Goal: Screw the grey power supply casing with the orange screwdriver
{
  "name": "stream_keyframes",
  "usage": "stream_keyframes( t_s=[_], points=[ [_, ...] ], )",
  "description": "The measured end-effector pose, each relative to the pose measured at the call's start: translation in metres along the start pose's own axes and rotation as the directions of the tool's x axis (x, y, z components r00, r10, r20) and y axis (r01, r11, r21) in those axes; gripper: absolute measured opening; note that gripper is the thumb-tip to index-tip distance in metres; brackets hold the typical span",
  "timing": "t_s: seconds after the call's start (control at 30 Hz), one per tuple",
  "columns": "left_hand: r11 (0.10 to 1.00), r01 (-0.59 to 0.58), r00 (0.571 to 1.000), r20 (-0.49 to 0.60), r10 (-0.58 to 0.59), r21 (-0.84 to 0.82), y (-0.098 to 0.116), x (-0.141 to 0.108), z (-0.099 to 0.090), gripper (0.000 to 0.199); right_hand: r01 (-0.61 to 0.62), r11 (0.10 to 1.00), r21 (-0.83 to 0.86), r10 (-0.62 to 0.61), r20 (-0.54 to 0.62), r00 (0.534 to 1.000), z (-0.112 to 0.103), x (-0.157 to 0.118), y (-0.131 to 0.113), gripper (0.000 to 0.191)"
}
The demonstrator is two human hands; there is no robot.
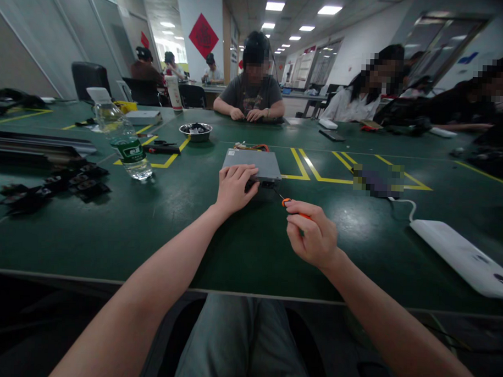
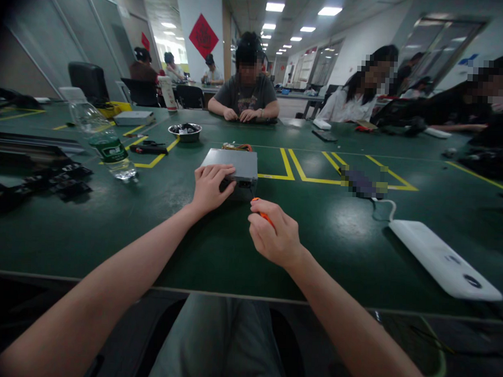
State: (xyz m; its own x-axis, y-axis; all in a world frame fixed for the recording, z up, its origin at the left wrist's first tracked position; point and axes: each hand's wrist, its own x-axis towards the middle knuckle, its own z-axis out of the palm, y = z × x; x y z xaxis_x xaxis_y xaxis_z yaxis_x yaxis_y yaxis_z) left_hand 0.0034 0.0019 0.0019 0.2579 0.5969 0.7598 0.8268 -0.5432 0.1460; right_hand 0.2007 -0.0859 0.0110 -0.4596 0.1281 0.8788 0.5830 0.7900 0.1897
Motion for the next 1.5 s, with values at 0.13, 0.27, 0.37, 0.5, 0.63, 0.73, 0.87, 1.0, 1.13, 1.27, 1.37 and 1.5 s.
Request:
stream_keyframes(
  t_s=[0.13,0.27,0.37,0.5,0.63,0.73,0.87,1.0,1.13,1.27,1.37,1.5],
  points=[
    [1.000,0.002,1.000,0.000,-0.002,0.001,0.0001,-0.0002,0.0003,0.025,-0.018,1.000,-0.016,0.018,0.003,1.000,-0.0003,-0.0016,0.0039,0.026],
    [1.000,-0.002,1.000,-0.008,0.002,-0.001,-0.0003,-0.0004,0.0007,0.026,-0.022,0.999,-0.029,0.022,0.004,1.000,0.0010,-0.0017,0.0044,0.026],
    [1.000,0.003,1.000,-0.004,-0.003,-0.004,-0.0002,-0.0004,0.0005,0.026,-0.020,0.999,-0.037,0.020,0.005,1.000,0.0012,-0.0017,0.0043,0.027],
    [1.000,0.012,1.000,0.009,-0.012,-0.006,0.0004,-0.0004,-0.0003,0.026,-0.025,0.999,-0.032,0.025,-0.001,1.000,0.0004,-0.0019,0.0044,0.027],
    [1.000,0.004,1.000,0.001,-0.004,-0.004,0.0004,-0.0003,-0.0001,0.025,-0.032,0.999,-0.032,0.032,-0.002,0.999,0.0004,-0.0027,0.0048,0.027],
    [1.000,0.005,1.000,-0.005,-0.005,-0.003,0.0000,-0.0002,0.0008,0.025,-0.034,0.999,-0.036,0.034,0.005,0.999,0.0017,-0.0031,0.0048,0.026],
    [1.000,-0.001,1.000,-0.017,0.001,-0.004,-0.0003,-0.0003,0.0014,0.025,-0.012,0.998,-0.069,0.015,0.033,0.999,0.0020,0.0000,0.0025,0.024],
    [1.000,0.000,1.000,-0.016,0.000,-0.008,0.0001,-0.0004,0.0006,0.025,0.036,0.984,-0.175,-0.026,0.061,0.998,0.0001,0.0031,-0.0009,0.022],
    [1.000,0.008,1.000,0.000,-0.008,-0.012,0.0014,-0.0003,-0.0008,0.025,0.039,0.986,-0.161,-0.035,0.025,0.999,0.0026,-0.0007,-0.0014,0.033],
    [1.000,0.018,1.000,0.009,-0.018,-0.017,0.0025,-0.0003,-0.0017,0.025,0.005,0.999,-0.039,-0.006,-0.020,1.000,0.0072,-0.0029,-0.0016,0.042],
    [1.000,0.022,1.000,0.008,-0.022,-0.022,0.0029,-0.0003,-0.0021,0.025,-0.039,0.999,-0.008,0.039,0.021,0.999,0.0075,0.0001,-0.0028,0.037],
    [0.999,0.031,0.999,0.027,-0.030,-0.023,0.0033,-0.0003,-0.0031,0.025,-0.043,0.992,-0.116,0.043,-0.003,0.999,0.0046,0.0031,-0.0042,0.021]
  ],
)
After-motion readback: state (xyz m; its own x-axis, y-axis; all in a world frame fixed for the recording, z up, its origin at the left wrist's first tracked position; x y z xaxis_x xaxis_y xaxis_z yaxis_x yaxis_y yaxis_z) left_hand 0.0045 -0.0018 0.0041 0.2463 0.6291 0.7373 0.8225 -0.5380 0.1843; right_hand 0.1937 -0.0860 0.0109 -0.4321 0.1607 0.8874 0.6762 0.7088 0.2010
